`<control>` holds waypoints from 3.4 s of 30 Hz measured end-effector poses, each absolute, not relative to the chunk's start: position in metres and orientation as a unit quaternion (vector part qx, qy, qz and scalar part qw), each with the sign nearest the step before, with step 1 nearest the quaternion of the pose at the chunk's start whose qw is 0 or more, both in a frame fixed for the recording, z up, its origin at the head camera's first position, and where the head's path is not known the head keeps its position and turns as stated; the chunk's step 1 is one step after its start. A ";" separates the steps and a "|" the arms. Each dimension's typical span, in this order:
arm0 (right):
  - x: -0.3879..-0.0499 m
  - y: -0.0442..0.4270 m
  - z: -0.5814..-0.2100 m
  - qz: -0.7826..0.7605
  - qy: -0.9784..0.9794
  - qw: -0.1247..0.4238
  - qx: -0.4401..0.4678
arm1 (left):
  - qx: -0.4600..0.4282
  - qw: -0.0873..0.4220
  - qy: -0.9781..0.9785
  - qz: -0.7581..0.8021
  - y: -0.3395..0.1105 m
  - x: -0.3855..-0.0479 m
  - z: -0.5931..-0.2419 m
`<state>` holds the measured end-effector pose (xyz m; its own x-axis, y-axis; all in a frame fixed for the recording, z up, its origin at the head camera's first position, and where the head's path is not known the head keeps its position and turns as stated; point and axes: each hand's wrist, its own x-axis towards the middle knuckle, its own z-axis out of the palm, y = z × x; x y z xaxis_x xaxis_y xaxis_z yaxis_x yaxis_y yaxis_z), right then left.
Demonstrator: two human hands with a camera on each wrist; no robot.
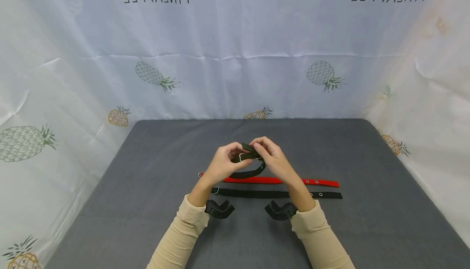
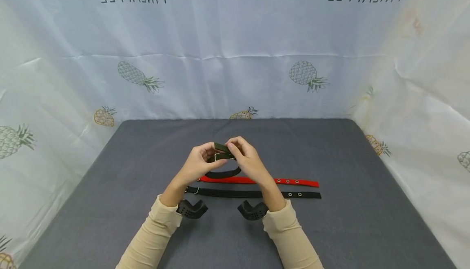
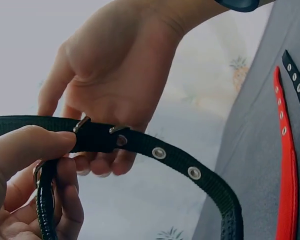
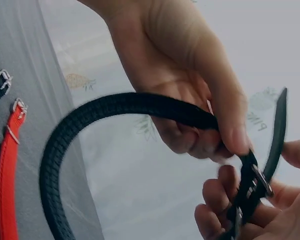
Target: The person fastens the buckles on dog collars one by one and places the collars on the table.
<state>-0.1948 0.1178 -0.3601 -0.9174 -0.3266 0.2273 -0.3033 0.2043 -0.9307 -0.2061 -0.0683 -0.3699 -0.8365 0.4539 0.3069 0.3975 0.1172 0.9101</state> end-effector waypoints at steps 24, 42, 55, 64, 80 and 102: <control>-0.197 0.116 -0.361 -0.637 0.750 0.007 -0.178 | 0.286 0.041 0.747 0.599 -0.072 -0.208 -0.369; -0.197 0.117 -0.361 -0.648 0.740 0.005 -0.182 | 0.303 0.012 0.748 0.591 -0.073 -0.210 -0.374; -0.196 0.117 -0.360 -0.648 0.738 0.034 -0.186 | 0.318 -0.023 0.743 0.588 -0.072 -0.211 -0.376; -0.197 0.122 -0.358 -0.645 0.736 0.050 -0.201 | 0.344 -0.047 0.746 0.569 -0.077 -0.213 -0.374; -0.195 0.126 -0.355 -0.654 0.717 0.065 -0.232 | 0.353 -0.039 0.745 0.564 -0.083 -0.214 -0.371; -0.195 0.124 -0.360 -0.643 0.719 0.036 -0.261 | 0.363 -0.028 0.743 0.561 -0.089 -0.215 -0.370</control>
<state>-0.1954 0.1244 -0.3599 -0.8612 -0.4212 0.2845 -0.3294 0.0360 -0.9435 -0.2153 -0.0890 -0.3698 -0.7350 0.5086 0.4484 0.5706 0.1065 0.8143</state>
